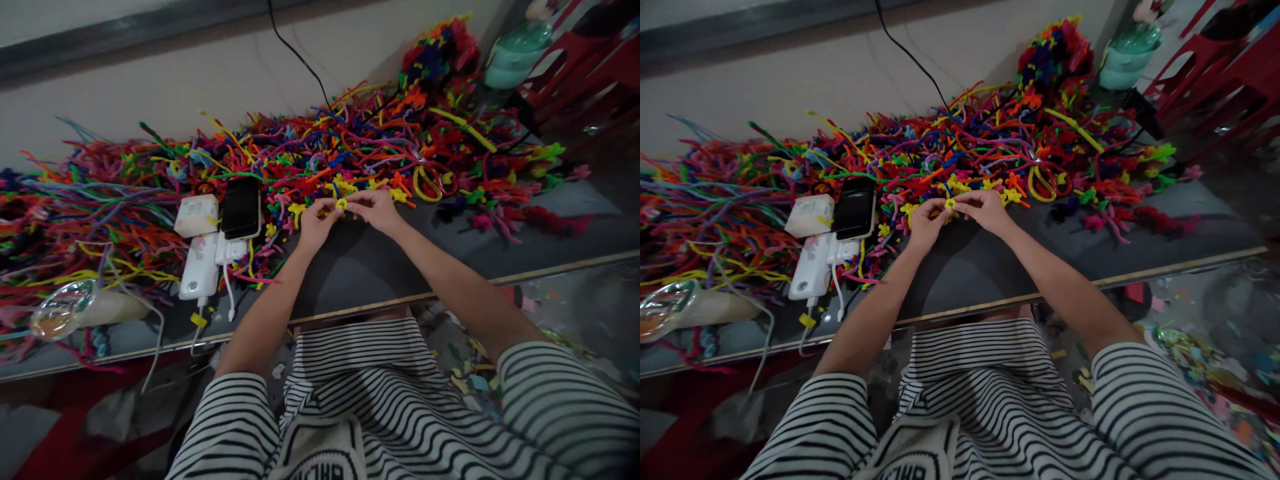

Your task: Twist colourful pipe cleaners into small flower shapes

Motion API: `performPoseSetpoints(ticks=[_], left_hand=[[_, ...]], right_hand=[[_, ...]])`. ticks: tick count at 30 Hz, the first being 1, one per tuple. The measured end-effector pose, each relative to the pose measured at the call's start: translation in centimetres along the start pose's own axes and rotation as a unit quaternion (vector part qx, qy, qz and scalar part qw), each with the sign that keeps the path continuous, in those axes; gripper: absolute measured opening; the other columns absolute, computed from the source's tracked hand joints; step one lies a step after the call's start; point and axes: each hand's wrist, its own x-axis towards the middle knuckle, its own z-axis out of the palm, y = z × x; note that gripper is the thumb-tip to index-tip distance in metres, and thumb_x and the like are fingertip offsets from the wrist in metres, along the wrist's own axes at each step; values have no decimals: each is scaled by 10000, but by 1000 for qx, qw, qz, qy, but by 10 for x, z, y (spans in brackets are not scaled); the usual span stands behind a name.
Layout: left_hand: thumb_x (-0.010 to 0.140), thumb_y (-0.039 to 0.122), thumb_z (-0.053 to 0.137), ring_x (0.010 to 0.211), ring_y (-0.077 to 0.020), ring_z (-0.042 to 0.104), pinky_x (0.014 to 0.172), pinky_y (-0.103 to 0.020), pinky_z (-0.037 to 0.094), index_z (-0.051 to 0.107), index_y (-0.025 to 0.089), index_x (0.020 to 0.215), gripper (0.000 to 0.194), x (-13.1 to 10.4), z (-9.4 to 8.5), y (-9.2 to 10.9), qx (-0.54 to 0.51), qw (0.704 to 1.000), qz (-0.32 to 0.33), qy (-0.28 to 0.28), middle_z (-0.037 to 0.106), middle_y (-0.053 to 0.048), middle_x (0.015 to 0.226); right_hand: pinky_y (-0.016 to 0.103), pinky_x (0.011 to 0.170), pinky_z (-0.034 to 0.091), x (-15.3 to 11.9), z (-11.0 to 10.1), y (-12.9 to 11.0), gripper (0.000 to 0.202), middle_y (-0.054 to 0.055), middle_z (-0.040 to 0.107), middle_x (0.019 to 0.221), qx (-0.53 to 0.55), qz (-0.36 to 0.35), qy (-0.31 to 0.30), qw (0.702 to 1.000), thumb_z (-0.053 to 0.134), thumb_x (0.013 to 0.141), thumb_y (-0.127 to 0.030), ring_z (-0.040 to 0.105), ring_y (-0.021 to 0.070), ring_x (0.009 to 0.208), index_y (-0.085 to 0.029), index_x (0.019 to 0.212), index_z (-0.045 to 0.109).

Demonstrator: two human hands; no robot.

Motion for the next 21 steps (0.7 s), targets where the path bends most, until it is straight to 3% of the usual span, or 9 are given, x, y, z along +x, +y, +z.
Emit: performPoseSetpoints(ticks=[6,16,21], left_hand=[[736,365,844,633,-119,638,606,-240,510,781,176,836,223,-3,-1,4,35,999,-20,32,725,-21,732],[789,333,819,737,-164,725,741,-286,563,792,226,755,116,-11,-11,17,166,982,90,-13,783,-35,779],[796,403,809,656,-126,659,626,-243,525,737,190,809,225,-9,-7,11,162,984,75,-2,734,-15,746]], right_hand=[[237,470,463,-2,1,-3,462,60,746,734,3,5,-1,1000,836,671,-555,594,108,526,-150,892,806],[202,419,432,0,-7,3,401,55,746,701,34,81,-110,990,873,638,-466,645,122,557,-146,870,799],[200,408,429,-2,-3,-4,445,44,733,704,64,92,-115,987,815,695,-551,651,121,548,-147,877,780]])
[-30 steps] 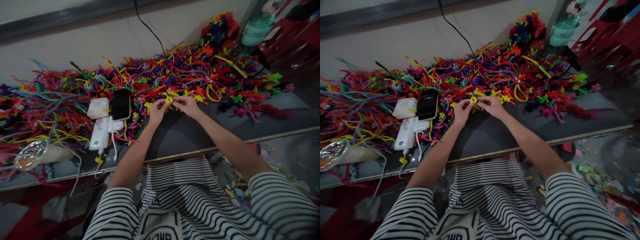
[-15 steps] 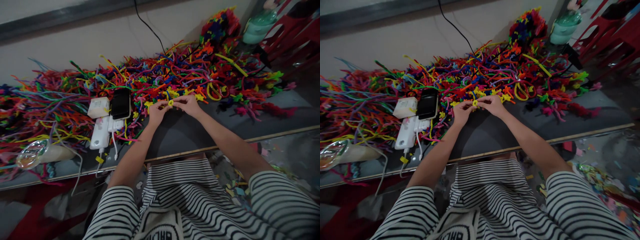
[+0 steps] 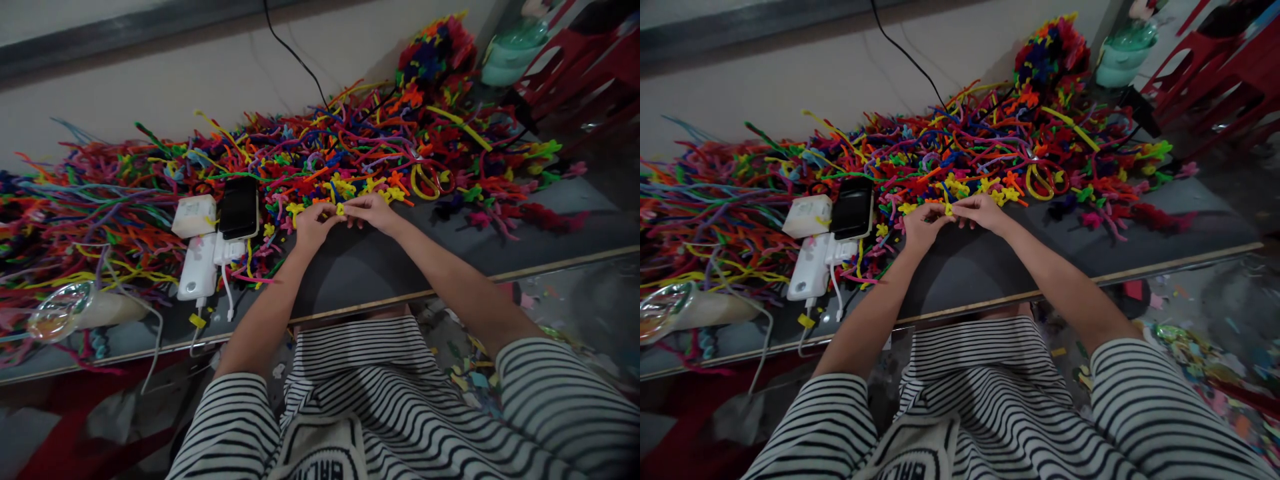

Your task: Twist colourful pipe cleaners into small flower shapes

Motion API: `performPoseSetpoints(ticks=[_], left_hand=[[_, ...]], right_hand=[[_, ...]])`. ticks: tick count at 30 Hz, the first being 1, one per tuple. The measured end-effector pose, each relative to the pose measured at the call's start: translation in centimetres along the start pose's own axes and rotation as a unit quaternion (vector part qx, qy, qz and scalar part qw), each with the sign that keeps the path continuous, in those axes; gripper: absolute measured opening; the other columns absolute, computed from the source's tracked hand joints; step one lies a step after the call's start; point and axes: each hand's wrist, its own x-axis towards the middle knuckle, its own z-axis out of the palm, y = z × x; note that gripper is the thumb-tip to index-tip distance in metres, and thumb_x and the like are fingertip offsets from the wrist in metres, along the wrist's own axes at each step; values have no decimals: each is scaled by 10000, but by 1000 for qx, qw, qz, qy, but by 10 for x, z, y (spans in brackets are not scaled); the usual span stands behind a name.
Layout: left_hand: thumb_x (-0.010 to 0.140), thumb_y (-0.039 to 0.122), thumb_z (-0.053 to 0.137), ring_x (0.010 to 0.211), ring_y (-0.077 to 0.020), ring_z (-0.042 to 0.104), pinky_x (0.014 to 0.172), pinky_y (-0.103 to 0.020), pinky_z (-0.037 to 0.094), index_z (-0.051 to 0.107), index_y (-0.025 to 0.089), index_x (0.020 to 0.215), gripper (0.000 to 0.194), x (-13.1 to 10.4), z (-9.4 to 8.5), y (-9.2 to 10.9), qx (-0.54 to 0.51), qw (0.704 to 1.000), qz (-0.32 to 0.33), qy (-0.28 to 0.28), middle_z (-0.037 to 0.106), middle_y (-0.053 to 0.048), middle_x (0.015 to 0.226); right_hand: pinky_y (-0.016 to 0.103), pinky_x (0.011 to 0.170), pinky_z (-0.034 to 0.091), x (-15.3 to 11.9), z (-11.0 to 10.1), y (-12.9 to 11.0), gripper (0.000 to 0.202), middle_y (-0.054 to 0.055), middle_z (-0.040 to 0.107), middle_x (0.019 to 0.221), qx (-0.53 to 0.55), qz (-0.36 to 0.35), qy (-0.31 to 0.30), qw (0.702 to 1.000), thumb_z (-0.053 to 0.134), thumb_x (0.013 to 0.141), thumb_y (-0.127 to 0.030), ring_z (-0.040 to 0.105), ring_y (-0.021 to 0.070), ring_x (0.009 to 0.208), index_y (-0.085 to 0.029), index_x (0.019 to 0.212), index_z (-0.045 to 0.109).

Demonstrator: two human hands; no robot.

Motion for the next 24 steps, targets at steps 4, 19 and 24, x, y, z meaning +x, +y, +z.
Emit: performPoseSetpoints(ticks=[4,19,24], left_hand=[[813,445,796,722,-130,675,656,-237,530,698,198,1069,368,1,2,2,13,1000,7,11,734,-12,835],[891,389,683,725,-146,674,693,-275,528,757,204,848,204,0,6,17,33,999,-4,24,763,-35,807],[853,414,704,595,-122,608,563,-247,478,759,197,803,230,2,8,17,-14,996,-78,28,739,-17,715]], right_hand=[[200,408,416,0,4,-3,458,31,693,649,-9,-23,5,1000,775,728,-595,629,115,534,-144,806,752],[315,728,532,-7,11,-3,197,68,765,857,-288,-140,163,933,623,828,-264,685,192,767,-163,905,774],[340,773,534,-9,14,-8,177,63,761,874,-312,-127,169,926,625,831,-240,680,204,780,-186,906,776]])
